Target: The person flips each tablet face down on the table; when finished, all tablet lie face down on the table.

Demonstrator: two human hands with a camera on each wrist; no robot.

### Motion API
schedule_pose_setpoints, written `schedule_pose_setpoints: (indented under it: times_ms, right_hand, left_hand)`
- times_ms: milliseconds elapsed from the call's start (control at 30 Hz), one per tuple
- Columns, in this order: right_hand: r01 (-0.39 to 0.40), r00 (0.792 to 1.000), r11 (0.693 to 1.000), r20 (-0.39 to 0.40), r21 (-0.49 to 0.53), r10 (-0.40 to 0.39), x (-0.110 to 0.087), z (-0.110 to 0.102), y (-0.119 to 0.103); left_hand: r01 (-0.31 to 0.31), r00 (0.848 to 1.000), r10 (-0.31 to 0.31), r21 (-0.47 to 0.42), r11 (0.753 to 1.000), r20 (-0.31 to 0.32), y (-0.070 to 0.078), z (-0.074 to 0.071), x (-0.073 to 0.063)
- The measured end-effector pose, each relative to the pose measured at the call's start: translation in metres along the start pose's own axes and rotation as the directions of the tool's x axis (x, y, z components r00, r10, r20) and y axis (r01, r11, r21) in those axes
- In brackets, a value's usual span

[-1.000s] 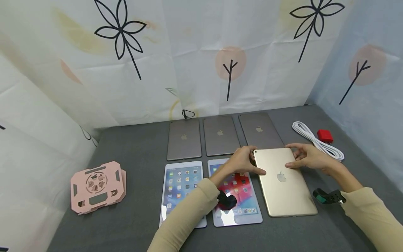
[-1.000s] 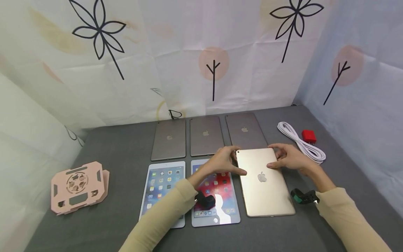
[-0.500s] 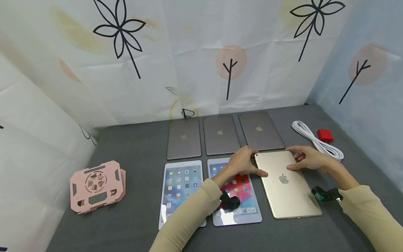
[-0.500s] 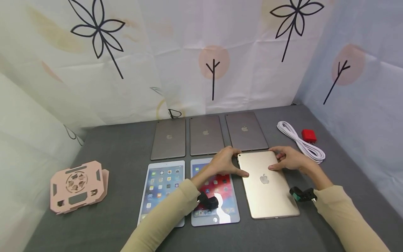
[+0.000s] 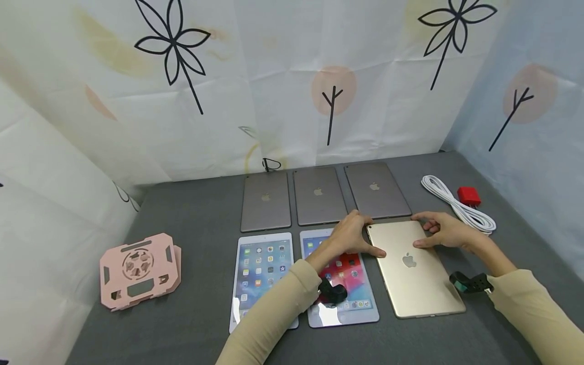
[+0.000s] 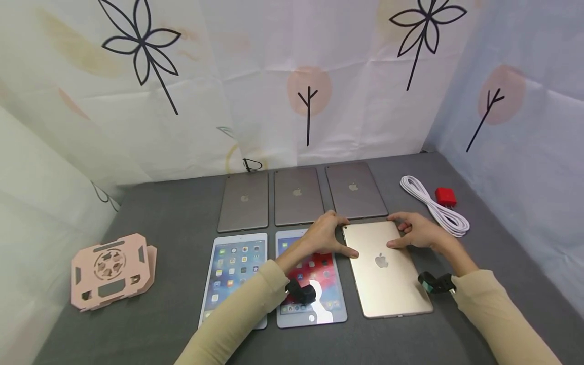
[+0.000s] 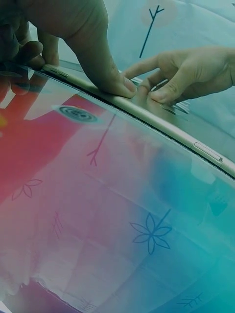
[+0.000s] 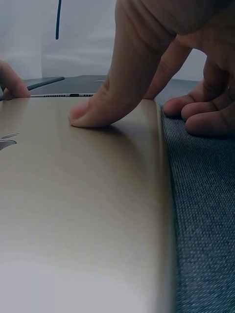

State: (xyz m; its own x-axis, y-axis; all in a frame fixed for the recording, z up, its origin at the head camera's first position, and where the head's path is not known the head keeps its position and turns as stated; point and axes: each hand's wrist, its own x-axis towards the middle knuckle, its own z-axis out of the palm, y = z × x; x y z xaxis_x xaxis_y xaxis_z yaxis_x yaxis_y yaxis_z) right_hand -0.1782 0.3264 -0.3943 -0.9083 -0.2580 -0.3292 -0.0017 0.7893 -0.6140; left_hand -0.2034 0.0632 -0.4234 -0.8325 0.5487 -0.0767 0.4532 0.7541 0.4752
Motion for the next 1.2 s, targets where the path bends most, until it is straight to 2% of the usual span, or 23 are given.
schedule_pose_setpoints:
  times_ms: [233,900,1067,1200]
  right_hand:
    - [0.002,1.0,1.0,-0.021,-0.025,-0.003,-0.002,0.002,-0.001]
    - [0.007,1.0,1.0,-0.009,-0.028,-0.007,-0.004,0.001,0.0]
    - [0.007,1.0,1.0,-0.016,-0.015,-0.008,-0.006,0.003,-0.003]
    - [0.029,0.998,0.999,-0.051,-0.015,-0.029,-0.006,0.008,-0.008]
  left_hand:
    - [-0.015,1.0,0.015,-0.003,1.0,-0.008,-0.002,0.001,-0.001]
    - [-0.024,1.0,0.024,0.001,1.0,-0.007,-0.001,0.0,-0.002]
    - [-0.076,0.997,0.076,-0.005,0.997,-0.009,-0.003,0.0,-0.006]
    - [-0.144,0.989,0.145,-0.1,0.985,0.013,-0.01,-0.006,-0.012]
